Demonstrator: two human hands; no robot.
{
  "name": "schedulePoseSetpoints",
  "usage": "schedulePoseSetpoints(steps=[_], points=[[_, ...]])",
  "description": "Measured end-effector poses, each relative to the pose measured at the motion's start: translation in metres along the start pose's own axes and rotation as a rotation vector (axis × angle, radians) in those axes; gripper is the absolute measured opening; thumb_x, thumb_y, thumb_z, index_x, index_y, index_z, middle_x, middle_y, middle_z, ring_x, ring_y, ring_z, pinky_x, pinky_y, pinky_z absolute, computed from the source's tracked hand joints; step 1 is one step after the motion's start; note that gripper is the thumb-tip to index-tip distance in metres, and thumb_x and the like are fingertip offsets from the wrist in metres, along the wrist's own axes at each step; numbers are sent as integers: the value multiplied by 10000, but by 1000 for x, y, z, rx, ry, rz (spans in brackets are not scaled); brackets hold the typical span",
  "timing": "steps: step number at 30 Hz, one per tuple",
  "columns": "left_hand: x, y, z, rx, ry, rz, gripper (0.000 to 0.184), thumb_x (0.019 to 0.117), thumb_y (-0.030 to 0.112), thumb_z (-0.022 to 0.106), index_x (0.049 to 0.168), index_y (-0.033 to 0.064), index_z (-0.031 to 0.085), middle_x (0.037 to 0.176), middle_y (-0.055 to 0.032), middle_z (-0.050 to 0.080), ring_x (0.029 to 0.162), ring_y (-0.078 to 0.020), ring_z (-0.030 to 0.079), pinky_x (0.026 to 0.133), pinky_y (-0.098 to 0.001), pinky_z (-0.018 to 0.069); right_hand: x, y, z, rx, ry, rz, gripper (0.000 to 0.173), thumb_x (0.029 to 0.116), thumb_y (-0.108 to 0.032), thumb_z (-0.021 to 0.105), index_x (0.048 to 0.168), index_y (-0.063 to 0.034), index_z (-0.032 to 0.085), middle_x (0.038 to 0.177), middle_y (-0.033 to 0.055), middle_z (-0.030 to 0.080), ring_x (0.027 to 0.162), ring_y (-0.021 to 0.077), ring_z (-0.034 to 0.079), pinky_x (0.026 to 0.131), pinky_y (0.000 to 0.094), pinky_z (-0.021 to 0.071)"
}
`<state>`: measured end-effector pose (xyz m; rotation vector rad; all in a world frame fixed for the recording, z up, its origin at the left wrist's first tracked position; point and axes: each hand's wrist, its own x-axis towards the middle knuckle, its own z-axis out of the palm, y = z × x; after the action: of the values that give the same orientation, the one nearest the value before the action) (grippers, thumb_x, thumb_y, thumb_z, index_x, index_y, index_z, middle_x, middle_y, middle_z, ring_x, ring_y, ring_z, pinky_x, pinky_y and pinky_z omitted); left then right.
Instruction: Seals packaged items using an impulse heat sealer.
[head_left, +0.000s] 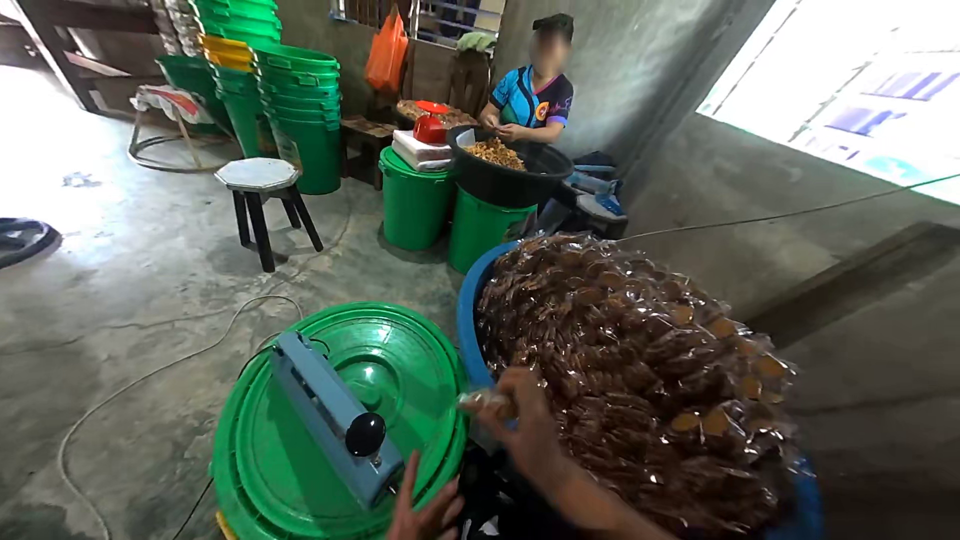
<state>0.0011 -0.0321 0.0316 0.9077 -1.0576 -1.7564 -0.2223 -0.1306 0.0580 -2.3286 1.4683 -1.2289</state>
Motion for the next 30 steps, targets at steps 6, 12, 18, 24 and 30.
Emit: schedulePoseSetpoints(steps=[6,12,18,24,30], points=[[38,-39,6,-120,436,63,533,1014,243,452,1478,10,330,1154,-64,594,920,-61,639,783,-272,568,-41,-71,39,972,-423,888,380,1019,-77,542,1336,107,442,1248,146,586,1044,159,646,887,329,562],[14,-27,-38,49,477,37,597,917,179,645,1443,36,402,1218,-104,585,977,-121,636,816,-318,570,-17,-60,86,962,-690,1106,148,1080,-115,440,1070,-38,567,746,-30,573,598,54,556,602,234,525],[48,-14,-95,377,768,32,605,951,90,644,1491,-22,396,1441,-311,451,1304,-382,507,1065,-479,459,51,-58,146,596,-581,603,276,1061,-58,476,1237,134,566,1133,225,635,983,198,629,882,334,531],[76,-4,-129,276,862,47,645,998,135,624,1555,40,312,1425,-322,448,1230,-421,546,988,-522,502,89,-107,122,46,-1083,82,589,1049,-284,570,1550,-17,410,1625,241,320,1455,412,394,1154,561,376],[69,-7,-145,217,860,-28,648,1047,233,561,1591,105,233,1434,-283,477,1166,-391,603,946,-533,524,37,-107,144,-240,-918,-31,602,1031,-323,516,1569,-77,407,1577,243,410,1307,388,569,999,490,513]])
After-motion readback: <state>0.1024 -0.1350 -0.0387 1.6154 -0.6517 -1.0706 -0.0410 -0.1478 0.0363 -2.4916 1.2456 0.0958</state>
